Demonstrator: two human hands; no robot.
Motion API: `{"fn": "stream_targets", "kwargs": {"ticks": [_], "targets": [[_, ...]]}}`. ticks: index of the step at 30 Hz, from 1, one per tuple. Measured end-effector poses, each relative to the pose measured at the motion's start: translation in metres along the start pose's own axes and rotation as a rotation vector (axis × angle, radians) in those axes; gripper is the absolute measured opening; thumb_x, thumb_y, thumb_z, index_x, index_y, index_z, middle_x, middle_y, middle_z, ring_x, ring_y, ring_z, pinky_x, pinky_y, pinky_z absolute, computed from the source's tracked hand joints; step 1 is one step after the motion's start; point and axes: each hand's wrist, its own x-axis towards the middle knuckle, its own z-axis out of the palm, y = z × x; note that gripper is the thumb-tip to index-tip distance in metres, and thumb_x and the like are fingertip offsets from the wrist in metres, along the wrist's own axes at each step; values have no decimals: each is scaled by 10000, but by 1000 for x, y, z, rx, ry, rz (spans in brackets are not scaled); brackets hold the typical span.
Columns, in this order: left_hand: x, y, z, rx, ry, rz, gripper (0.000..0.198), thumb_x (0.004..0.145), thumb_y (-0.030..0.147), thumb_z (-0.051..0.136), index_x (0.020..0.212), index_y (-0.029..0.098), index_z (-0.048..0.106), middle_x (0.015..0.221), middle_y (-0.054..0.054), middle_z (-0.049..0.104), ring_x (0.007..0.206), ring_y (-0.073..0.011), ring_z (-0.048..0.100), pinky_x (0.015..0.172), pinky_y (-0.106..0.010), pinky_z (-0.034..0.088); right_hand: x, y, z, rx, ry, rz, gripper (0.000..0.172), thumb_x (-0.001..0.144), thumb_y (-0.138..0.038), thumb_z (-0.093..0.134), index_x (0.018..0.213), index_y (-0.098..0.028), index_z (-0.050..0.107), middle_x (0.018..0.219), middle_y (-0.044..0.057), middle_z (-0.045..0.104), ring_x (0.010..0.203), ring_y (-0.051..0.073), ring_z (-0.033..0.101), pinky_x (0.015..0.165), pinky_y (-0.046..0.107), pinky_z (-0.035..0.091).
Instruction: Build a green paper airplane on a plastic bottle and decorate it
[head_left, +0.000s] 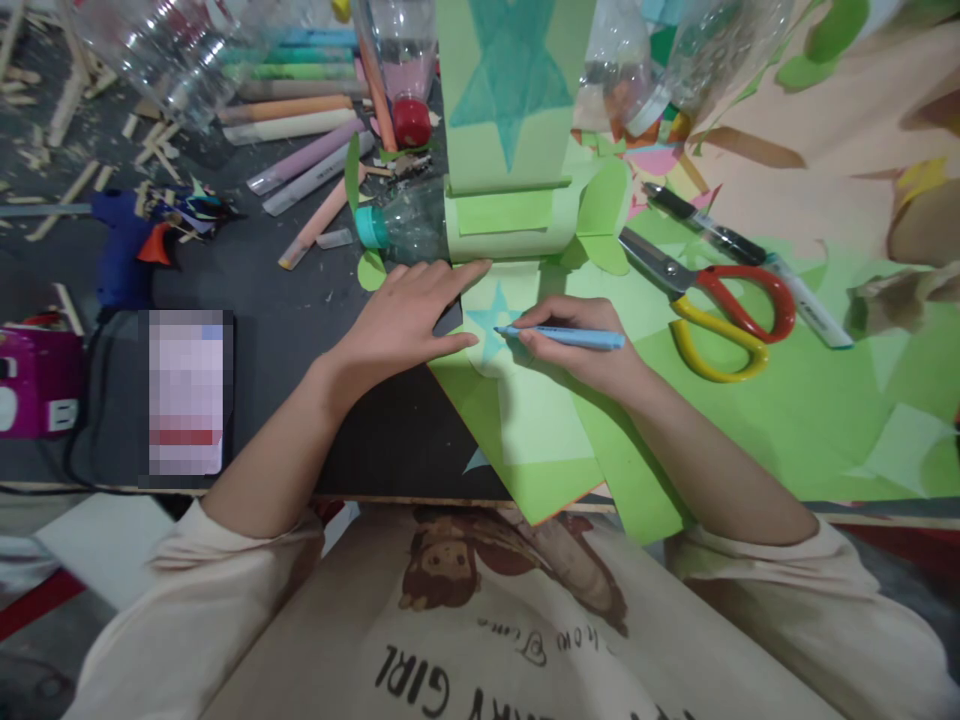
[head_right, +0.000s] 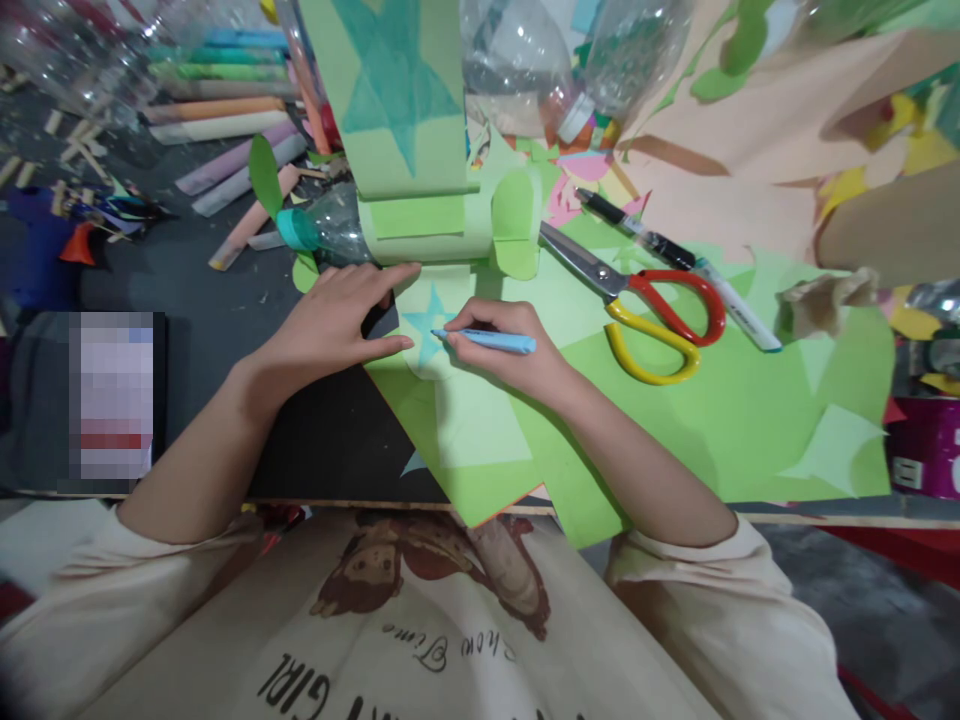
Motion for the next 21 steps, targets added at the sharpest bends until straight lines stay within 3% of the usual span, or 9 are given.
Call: {"fn": "stream_targets", "kwargs": {"ticks": [7, 14, 21], "targets": [[0, 0, 0, -6, -1, -2, 737, 937, 667, 359, 1516, 212, 328, 1265, -117, 591, 1109, -317, 528, 917, -373, 354, 0, -4, -2, 13, -54, 23, 160, 740, -329, 675, 679, -181, 679, 610, 15, 646, 566, 133, 519, 512, 257, 389], [1, 1, -1, 0, -8, -5, 737, 936, 649, 383, 1517, 200, 331, 1266, -121, 586, 1115, -322, 531, 921, -374, 353, 2, 0, -1, 2, 30, -11, 231, 779, -406, 694, 754, -178, 678, 652, 12, 658, 576, 131, 546, 541, 265, 421], [1, 0, 0, -2, -7, -2, 745, 932, 660, 376, 1516, 199, 335, 1263, -119, 582, 1118, -321, 526, 928, -376, 353, 1, -3, 4, 11, 126, -11, 182, 786, -357, 684, 745, -182, 658, 625, -9, 610, 577, 121, 523, 556, 266, 408]]}}
